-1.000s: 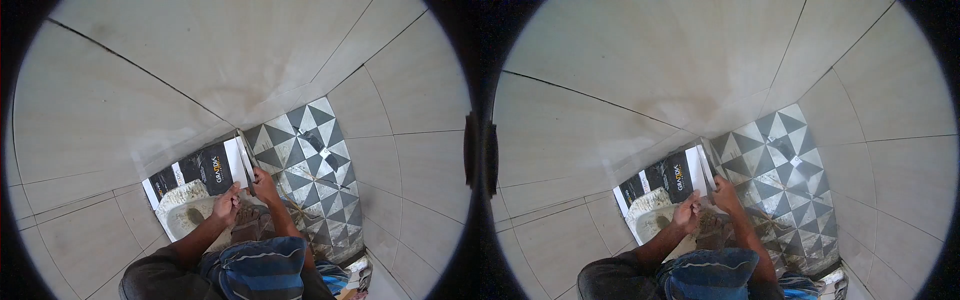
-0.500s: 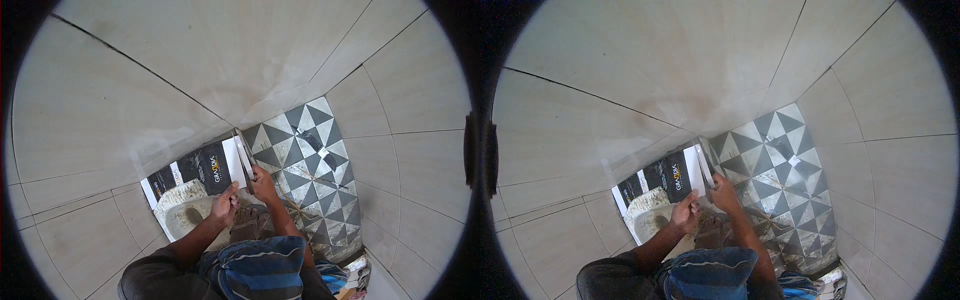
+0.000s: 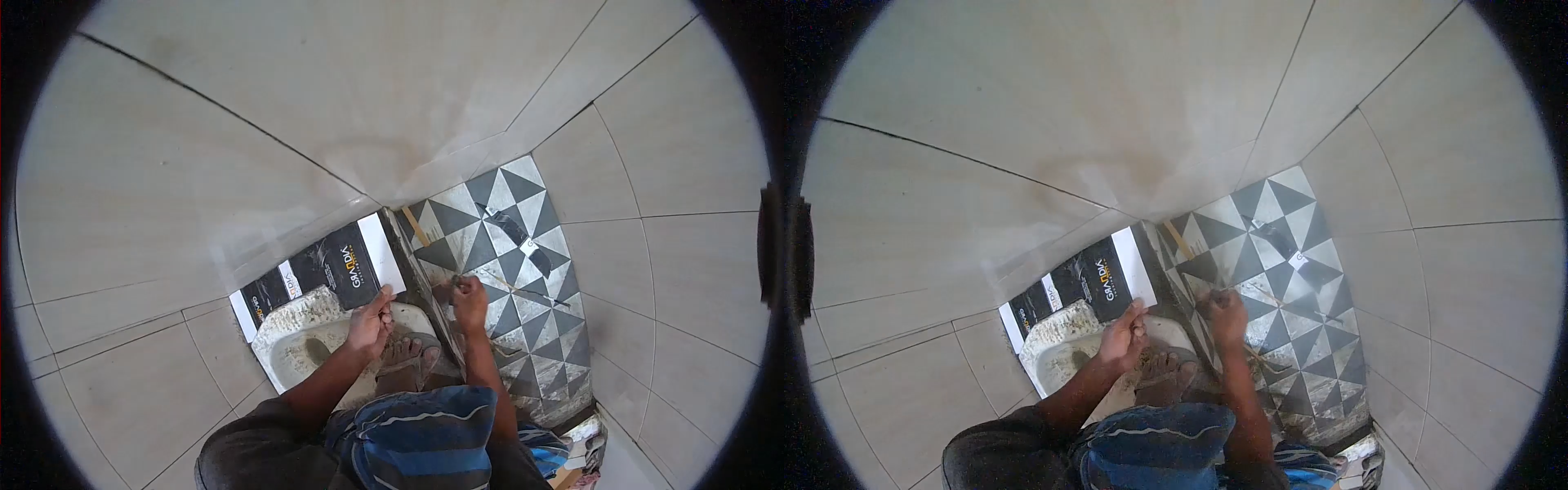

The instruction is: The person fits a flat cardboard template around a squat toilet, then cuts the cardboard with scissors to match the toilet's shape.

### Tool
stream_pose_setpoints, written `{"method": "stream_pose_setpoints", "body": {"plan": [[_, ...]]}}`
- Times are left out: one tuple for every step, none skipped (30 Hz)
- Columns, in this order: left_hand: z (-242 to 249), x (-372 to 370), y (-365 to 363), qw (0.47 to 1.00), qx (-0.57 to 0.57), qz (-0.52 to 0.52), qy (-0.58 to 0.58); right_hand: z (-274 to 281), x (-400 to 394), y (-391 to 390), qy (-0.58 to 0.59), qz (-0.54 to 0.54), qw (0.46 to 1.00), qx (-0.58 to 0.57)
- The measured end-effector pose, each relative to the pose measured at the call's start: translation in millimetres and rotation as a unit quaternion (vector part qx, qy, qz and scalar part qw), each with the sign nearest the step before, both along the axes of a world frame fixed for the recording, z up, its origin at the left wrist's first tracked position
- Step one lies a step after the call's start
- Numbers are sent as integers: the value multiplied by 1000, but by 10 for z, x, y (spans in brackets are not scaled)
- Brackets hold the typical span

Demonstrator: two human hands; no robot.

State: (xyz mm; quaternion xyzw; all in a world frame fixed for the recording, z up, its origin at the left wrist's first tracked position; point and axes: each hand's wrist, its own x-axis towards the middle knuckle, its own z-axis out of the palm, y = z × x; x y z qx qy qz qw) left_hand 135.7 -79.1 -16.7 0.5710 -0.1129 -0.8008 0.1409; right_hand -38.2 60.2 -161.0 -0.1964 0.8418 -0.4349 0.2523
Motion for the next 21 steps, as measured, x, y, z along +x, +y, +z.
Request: {"method": "stream_pose_setpoints", "body": {"plan": [[-39, -13, -21, 1000, 0, -3, 6, 8, -69, 129, 6, -3, 1000, 0], [-72, -29, -29, 1000, 2, 1, 24, 42, -122, 249, 23, 16, 990, 138], [-107, -25, -23, 999, 2, 5, 44, 37, -147, 393, 41, 33, 961, 273], [-178, -27, -15, 999, 1, 3, 49, 30, -147, 531, 46, 30, 961, 272], [-281, -26, -3, 996, -3, 15, 83, -54, -117, 692, 48, 11, 958, 283], [-306, -28, 5, 992, -9, 27, 119, -82, -80, 810, 52, -9, 955, 292], [-323, -30, 5, 992, -12, 26, 123, -120, -52, 900, 55, -11, 956, 289], [-318, -41, -10, 992, 15, 17, 123, -138, -20, 953, 36, -22, 939, 342], [-319, -34, -24, 992, 42, 8, 121, -183, 10, 1026, 15, -33, 918, 396], [-367, -138, -59, 994, 50, 11, 96, -297, -40, 1113, -8, -22, 914, 404], [-397, -129, -64, 994, 55, -2, 90, -370, -41, 1225, -17, 16, 908, 418], [-379, -145, -80, 995, 59, -14, 85, -404, -51, 1299, -26, 54, 900, 431], [-359, -121, -77, 995, 56, -16, 83, -445, -39, 1372, -27, 53, 902, 428], [-254, -118, -87, 997, 11, -48, 50, -450, -23, 1401, -41, 69, 900, 429], [-189, -111, -104, 996, -34, -81, 17, -468, -2, 1407, -54, 84, 897, 430], [-204, -69, -124, 996, -35, -83, 13, -485, 17, 1420, -59, 84, 898, 428], [-249, -6, -158, 986, -127, -107, 3, -461, 14, 1422, -54, 100, 902, 417], [-329, 76, -200, 967, -219, -132, -6, -426, 5, 1414, -49, 114, 905, 406], [-407, 153, -261, 925, -330, -186, -23, -395, -10, 1398, -53, 114, 906, 404], [-357, 151, -334, 924, -330, -192, -26, -357, -41, 1351, -66, 121, 898, 418], [-249, 132, -413, 802, -512, -289, -106, -372, -42, 1333, -77, 127, 890, 431]]}}
